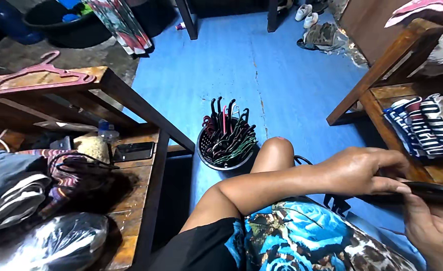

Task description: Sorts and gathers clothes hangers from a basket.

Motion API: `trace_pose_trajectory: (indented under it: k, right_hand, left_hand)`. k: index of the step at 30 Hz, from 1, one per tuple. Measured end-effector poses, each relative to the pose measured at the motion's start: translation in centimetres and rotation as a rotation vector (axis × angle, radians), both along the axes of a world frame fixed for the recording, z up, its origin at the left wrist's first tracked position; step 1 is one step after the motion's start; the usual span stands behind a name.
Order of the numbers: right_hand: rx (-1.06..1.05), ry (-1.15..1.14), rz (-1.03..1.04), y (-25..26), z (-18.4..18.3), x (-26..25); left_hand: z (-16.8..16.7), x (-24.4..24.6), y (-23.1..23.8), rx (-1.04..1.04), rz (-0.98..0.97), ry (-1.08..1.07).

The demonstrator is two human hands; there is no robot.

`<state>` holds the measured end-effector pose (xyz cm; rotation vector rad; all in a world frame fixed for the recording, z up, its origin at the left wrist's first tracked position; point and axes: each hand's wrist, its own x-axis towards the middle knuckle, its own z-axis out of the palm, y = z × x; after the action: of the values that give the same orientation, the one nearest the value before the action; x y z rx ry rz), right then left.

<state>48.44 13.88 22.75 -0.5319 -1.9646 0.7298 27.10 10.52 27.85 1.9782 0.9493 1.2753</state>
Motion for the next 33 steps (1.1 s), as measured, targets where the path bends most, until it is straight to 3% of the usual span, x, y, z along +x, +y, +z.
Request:
trace_pose_trajectory:
  k: [3, 6, 9, 11, 14, 16, 19, 27, 33]
  right_hand:
    - [-0.06, 0.077, 0.104, 0.9, 0.0, 0.3]
    - [-0.136, 0.144, 0.064, 1.5, 0.0, 1.2]
    - [-0.165, 0.16, 0.053, 1.8, 0.0, 1.9]
    - [-0.183, 0.144, 0.074, 1.7, 0.2, 1.9]
    - [-0.175, 0.117, 0.105, 1.5, 0.2, 1.7]
    - [-0.168, 0.105, 0.126, 1.6, 0.0, 1.7]
    - [-0.173, 0.084, 0.133, 1.7, -0.1, 1.7]
    - [-0.204, 0.059, 0.152, 1.6, -0.2, 1.4]
    - [-0.208, 0.05, 0.177, 1.3, -0.1, 1.6]
  left_hand:
    - [0.5, -3.9, 0.8, 0.072, 0.29, 0.208]
    - [-1.6, -12.3, 2.4, -0.238, 0.709, 0.308]
    - [-9.1, -21.9, 2.9, -0.525, 1.171, 0.207]
    - [-15.5, -26.1, 1.4, -0.722, 1.331, 0.179]
    - [-22.4, -27.6, -1.8, -1.065, 1.248, 0.271]
    - [-24.6, -27.2, -3.2, -1.128, 1.172, 0.34]
    - [-24.1, -26.5, -3.9, -1.067, 1.16, 0.401]
    - [-17.0, -27.1, -4.4, -0.818, 1.217, 0.455]
    - [-21.0, -27.1, -4.8, -0.995, 1.019, 0.536]
